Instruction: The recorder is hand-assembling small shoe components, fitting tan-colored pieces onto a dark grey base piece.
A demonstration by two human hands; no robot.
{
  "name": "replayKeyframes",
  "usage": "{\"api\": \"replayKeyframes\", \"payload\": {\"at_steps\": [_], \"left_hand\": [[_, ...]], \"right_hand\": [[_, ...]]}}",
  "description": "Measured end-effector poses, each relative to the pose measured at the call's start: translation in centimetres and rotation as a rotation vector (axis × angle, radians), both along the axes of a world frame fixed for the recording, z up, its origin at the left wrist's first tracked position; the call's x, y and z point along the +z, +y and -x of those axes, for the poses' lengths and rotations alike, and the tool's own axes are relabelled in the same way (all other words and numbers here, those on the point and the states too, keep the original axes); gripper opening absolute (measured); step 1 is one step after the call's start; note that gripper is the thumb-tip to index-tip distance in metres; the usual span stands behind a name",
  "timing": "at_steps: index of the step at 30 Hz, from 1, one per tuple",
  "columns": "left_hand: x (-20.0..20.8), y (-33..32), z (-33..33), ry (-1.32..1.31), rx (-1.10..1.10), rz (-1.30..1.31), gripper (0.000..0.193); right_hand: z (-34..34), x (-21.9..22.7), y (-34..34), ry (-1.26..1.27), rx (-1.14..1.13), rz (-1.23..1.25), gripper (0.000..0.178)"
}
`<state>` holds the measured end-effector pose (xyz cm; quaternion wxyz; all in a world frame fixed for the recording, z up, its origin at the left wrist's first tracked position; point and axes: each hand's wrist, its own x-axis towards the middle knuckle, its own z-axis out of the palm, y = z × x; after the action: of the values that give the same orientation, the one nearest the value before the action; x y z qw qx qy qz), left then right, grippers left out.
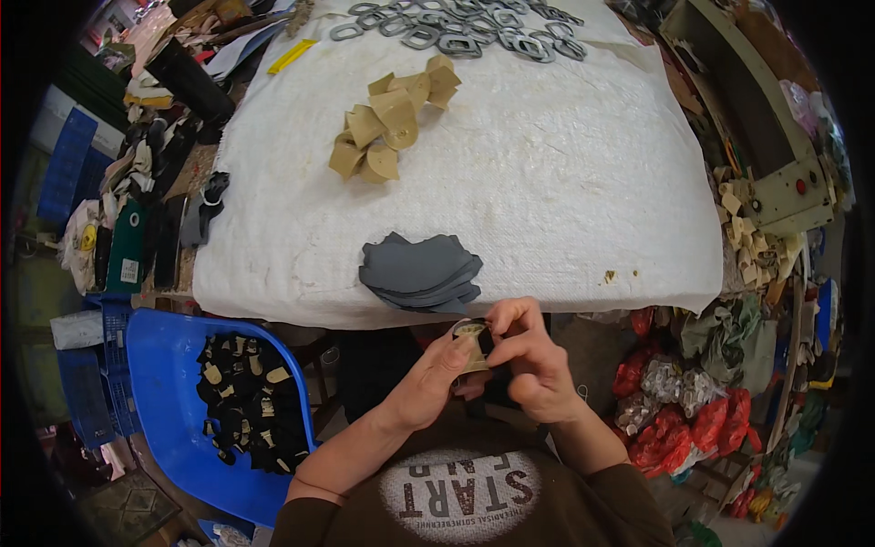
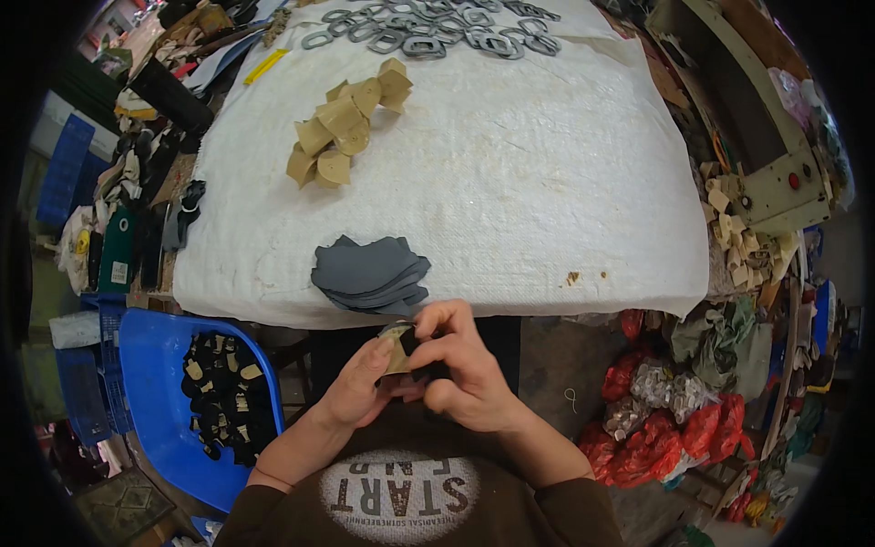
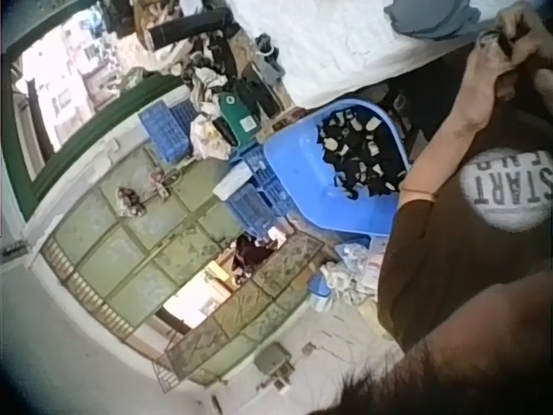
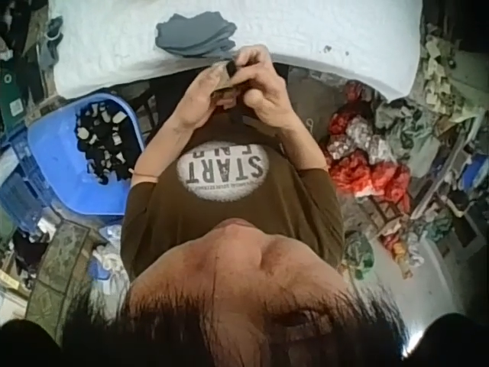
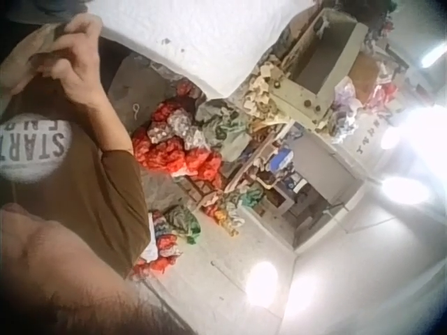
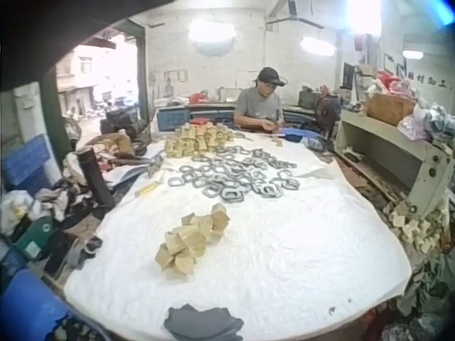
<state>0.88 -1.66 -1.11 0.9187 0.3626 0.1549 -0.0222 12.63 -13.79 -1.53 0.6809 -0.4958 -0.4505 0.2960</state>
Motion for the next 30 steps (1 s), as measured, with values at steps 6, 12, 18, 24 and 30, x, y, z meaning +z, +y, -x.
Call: {"api": "replayKeyframes", "payload": {"at_steps": [6, 12, 18, 24, 30], "left_hand": [[-0.6, 1.6, 0.2, -0.134, -0.086, -0.664, 0.067], [-0.1, 1.3, -0.1, -0.271, 0.044, -0.544, 0.052], [0.2, 0.5, -0.5, -0.123, 0.227, -0.125, 0.044], [-0.2, -1.3, -0.6, -0.069, 0.401, -0.181, 0.036], [-1.0, -1.8, 0.1, -0.051, 0.348, -0.454, 0.037]], "right_hand": [[-1.3, 1.1, 0.5, -0.034, 0.197, 0.273, 0.047], [-1.1, 1.7, 1.1, -0.313, 0.038, 0.208, 0.051], [-0.8, 2.2, 1.6, -0.090, 0.184, 0.333, 0.065], [1.0, 0.1, 1.3, 0.113, 0.130, 0.176, 0.045], [1.2, -0.6, 1.4, 0.238, 0.043, 0.155, 0.028]]}}
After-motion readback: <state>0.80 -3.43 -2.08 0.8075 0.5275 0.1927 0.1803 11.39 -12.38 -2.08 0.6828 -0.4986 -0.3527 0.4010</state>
